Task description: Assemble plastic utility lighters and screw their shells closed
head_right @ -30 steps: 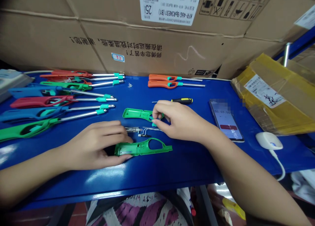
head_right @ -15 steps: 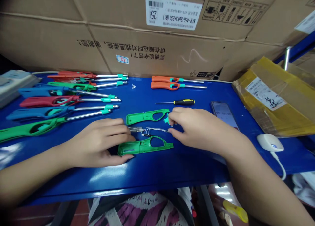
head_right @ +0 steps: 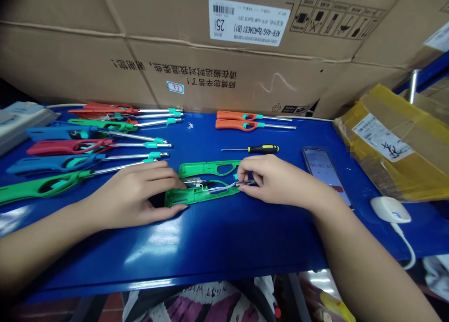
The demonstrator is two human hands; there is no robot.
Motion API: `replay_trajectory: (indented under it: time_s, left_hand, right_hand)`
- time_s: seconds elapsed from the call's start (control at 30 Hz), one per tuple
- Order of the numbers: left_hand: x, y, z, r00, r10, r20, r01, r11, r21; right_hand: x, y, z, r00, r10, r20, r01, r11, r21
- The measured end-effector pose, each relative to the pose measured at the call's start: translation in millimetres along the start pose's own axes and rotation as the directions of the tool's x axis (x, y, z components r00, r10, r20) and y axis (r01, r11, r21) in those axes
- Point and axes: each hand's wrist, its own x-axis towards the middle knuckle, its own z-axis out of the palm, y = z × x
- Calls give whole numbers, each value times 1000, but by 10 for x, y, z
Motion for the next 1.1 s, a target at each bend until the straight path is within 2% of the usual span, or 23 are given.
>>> replay_trajectory:
  time_s: [0.23, 0.5, 0.8, 1.1]
  left_hand:
    - [17, -3, -20, 1000, 0, 10, -1, 1000, 28]
    - [8, -7, -15, 1000, 18, 3, -18, 999, 39]
    - [18, 48, 55, 1000, -22, -12, 21, 999, -29]
    - [9, 36, 76, 997, -36, -65, 30, 995, -93]
  right_hand:
    - [-22, -38, -7, 991, -29, 130, 30, 1000, 1]
    - [-30, -25, -30, 987, -1, 159, 8, 999, -42]
    - [6, 10, 77, 996, -34, 77, 33, 999, 17]
    - [15, -7, 91, 997, -51, 63, 50, 999, 14]
